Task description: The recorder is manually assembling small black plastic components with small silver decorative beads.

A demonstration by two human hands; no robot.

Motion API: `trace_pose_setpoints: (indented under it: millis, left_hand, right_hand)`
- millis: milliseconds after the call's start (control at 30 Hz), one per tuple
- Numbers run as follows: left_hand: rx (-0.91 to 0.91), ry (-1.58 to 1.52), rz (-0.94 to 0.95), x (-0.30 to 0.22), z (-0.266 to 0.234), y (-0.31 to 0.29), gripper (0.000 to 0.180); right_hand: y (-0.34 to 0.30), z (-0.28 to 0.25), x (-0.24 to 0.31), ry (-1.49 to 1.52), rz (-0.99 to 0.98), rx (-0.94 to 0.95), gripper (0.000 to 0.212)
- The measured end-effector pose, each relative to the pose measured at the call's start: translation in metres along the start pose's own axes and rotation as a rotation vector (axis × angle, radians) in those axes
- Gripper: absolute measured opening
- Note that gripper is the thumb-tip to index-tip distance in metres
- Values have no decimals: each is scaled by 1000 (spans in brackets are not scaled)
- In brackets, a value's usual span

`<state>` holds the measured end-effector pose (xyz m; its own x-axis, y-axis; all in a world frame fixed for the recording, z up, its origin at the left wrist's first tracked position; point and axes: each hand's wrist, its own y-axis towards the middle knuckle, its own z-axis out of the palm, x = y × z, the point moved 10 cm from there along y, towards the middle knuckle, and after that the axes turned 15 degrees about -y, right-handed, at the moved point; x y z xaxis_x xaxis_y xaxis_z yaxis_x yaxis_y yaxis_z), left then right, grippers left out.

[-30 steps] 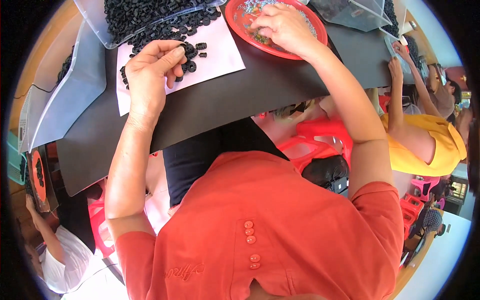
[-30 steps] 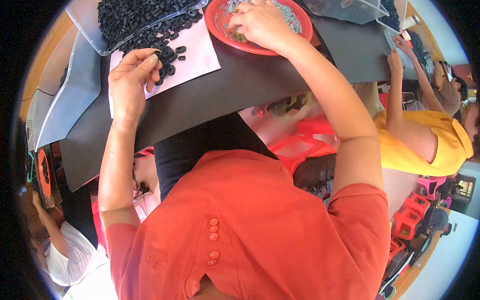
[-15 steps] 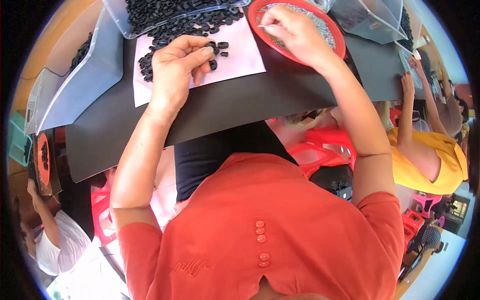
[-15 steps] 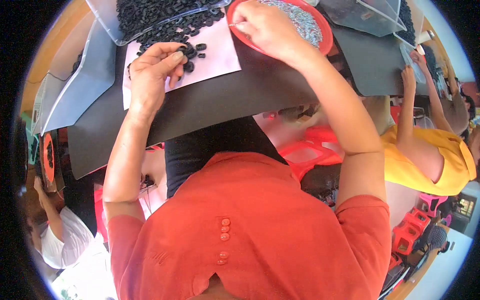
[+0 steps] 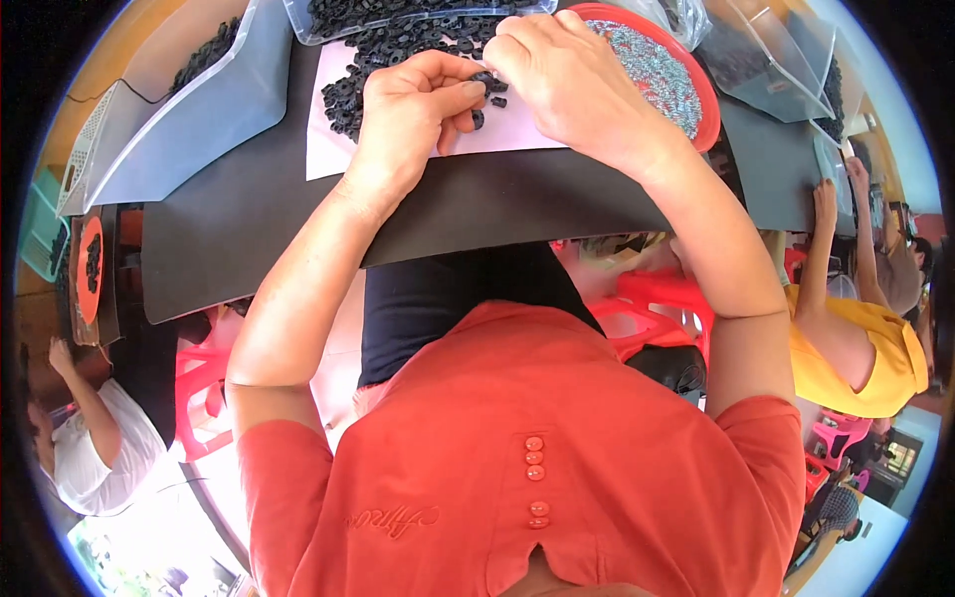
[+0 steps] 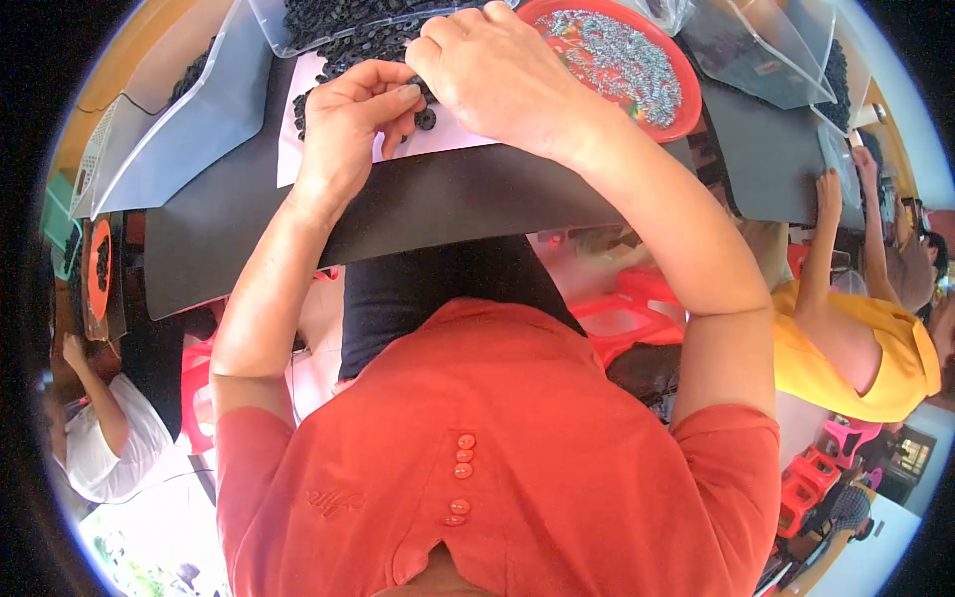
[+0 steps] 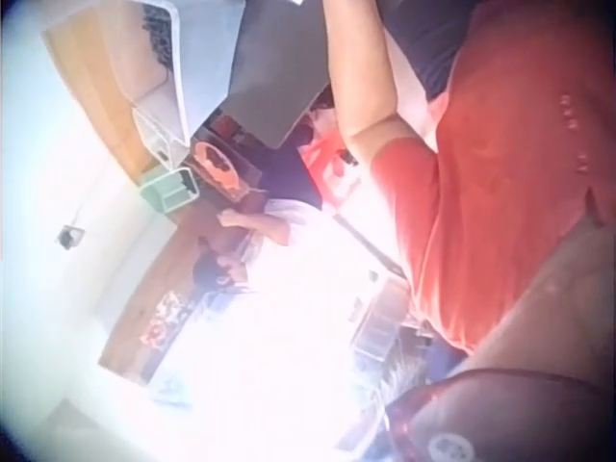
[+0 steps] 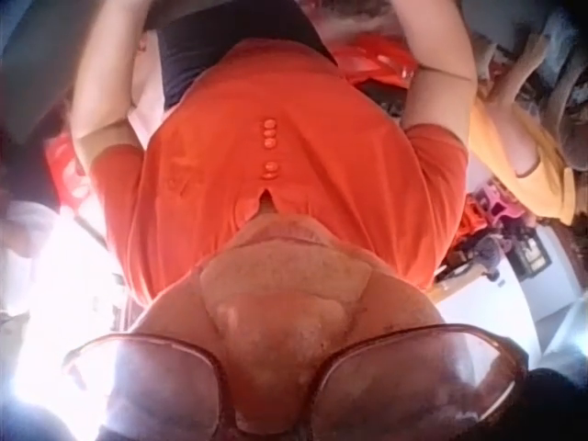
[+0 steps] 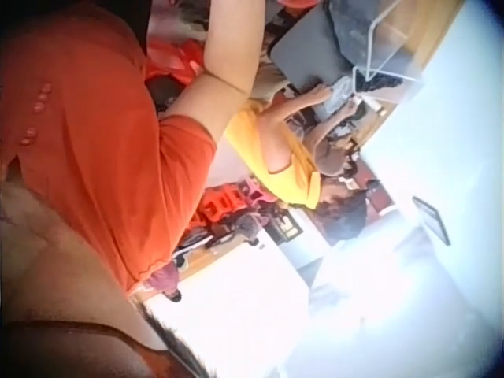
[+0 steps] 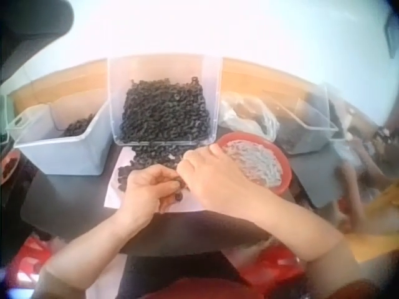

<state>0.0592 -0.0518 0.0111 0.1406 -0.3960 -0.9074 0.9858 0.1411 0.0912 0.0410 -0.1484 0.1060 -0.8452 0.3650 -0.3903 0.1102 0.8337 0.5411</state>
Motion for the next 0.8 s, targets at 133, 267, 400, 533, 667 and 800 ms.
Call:
trace_pose_setpoints:
  millis: [133, 267, 400, 533, 667, 800]
  left_hand:
    - [17, -16, 5, 1, 1, 3, 10]
    - [-18, 7, -20, 6, -6, 5, 9]
    - [-22, -36, -42, 4, -14, 5, 11]
    - [-110, -76, 20, -3, -19, 8, 12]
    - [-103, -55, 15, -2, -20, 6, 15]
    - [-108, -110, 21, -2, -21, 7, 13]
  right_hand:
    - [-5, 2, 2, 55, 33, -136, 13]
    - [-20, 8, 6, 92, 149, -287, 17]
    - [-25, 2, 7, 135, 160, -377, 31]
    - [-39, 26, -23, 40, 280, -92, 10]
    - [-37, 52, -16, 19, 291, 55, 6]
    - [-43, 78, -21, 22, 352, 228, 10]
